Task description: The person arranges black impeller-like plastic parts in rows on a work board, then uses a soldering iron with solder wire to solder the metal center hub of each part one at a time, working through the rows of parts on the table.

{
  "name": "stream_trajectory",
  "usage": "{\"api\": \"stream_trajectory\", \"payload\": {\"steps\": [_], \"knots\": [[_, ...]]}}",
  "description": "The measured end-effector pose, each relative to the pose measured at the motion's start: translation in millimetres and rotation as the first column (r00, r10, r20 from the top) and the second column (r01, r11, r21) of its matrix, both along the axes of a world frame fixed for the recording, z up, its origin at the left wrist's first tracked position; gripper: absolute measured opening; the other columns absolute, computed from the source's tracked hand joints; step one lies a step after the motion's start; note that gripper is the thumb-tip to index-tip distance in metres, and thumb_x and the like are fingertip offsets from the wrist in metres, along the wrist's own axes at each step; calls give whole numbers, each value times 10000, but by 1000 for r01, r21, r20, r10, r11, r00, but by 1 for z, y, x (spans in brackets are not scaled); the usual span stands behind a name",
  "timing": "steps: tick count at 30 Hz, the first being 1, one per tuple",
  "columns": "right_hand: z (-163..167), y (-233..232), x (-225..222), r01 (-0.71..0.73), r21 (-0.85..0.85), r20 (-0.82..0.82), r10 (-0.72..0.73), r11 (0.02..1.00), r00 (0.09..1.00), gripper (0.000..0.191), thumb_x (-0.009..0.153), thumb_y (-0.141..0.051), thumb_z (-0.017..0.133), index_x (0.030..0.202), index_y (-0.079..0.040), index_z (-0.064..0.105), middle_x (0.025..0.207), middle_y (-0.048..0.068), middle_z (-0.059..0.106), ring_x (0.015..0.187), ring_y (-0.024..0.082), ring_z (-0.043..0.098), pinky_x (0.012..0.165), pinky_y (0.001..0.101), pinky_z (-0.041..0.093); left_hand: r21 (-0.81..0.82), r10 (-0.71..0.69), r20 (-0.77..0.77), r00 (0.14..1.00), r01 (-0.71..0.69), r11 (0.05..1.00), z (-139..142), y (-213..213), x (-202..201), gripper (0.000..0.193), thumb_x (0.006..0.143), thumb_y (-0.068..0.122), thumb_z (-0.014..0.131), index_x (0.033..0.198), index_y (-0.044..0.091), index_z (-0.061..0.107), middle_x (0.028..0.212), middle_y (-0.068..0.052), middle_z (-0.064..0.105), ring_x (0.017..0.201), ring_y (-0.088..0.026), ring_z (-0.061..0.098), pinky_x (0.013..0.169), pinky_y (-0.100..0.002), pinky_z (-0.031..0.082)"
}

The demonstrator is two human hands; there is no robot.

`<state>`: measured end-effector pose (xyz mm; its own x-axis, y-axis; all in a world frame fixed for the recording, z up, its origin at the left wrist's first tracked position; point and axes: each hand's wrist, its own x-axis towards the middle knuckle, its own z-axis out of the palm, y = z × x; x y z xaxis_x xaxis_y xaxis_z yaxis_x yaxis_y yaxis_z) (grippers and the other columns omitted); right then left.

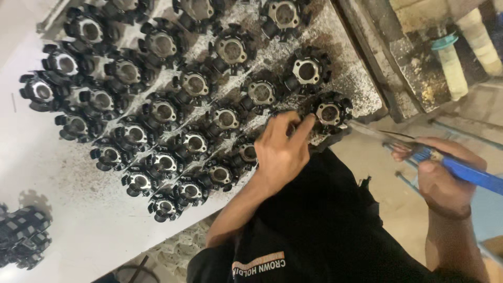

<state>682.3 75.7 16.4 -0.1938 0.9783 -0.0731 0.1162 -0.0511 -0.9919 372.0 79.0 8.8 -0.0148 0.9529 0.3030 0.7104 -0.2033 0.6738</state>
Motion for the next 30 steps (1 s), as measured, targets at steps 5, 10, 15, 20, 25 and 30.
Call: {"api": "stream_trajectory", "payload": {"steps": [5, 10, 15, 20, 25, 30], "knots": [[-16, -9, 5, -76, 14, 18, 76, 997, 997, 353, 987, -104, 712, 1208, 161, 636, 956, 246, 723, 825, 296, 763, 785, 334, 642, -53, -40, 32, 999, 41, 998, -8, -2, 5, 325, 838, -2, 773, 1157, 49, 731, 1029, -59, 583, 843, -241, 621, 672, -363, 530], [-17, 0, -1, -76, 21, 103, 73, 997, 992, 337, 995, -108, 695, 1190, 162, 648, 946, 227, 721, 814, 276, 756, 780, 325, 637, -86, -32, 61, 998, 37, 996, -15, -11, 6, 309, 864, -7, 779, 1164, 49, 728, 1034, -59, 588, 841, -234, 622, 700, -362, 546], [-7, 6, -7, -49, -5, 215, 49, 999, 975, 368, 892, -118, 709, 1161, 132, 685, 922, 211, 727, 719, 216, 719, 694, 263, 587, -90, -54, 85, 995, 62, 994, -19, -14, 2, 303, 857, -15, 774, 1150, 39, 718, 1056, -67, 593, 874, -251, 621, 731, -366, 552], [-2, 9, 1, -128, 35, 340, 108, 991, 934, 378, 887, -138, 734, 1175, 102, 692, 981, 225, 726, 766, 207, 723, 719, 226, 569, -84, -69, 107, 992, 78, 993, -19, -13, 2, 302, 846, -13, 772, 1139, 23, 709, 1059, -78, 593, 894, -270, 611, 751, -380, 553], [-6, 8, 11, -193, 115, 375, 137, 974, 917, 360, 941, -183, 781, 1158, 91, 698, 1039, 224, 726, 879, 219, 741, 824, 253, 589, -73, -70, 110, 992, 78, 994, -20, -14, 0, 307, 853, -16, 764, 1150, 22, 699, 1072, -86, 589, 919, -275, 612, 770, -388, 555], [-9, 9, 14, -191, 65, 423, 147, 979, 894, 381, 913, -153, 802, 1185, 101, 721, 1007, 238, 738, 810, 228, 732, 733, 253, 568, -81, -95, 117, 988, 105, 991, -21, -14, 0, 330, 833, -16, 750, 1158, 9, 695, 1073, -88, 585, 926, -276, 608, 793, -384, 552]]}}
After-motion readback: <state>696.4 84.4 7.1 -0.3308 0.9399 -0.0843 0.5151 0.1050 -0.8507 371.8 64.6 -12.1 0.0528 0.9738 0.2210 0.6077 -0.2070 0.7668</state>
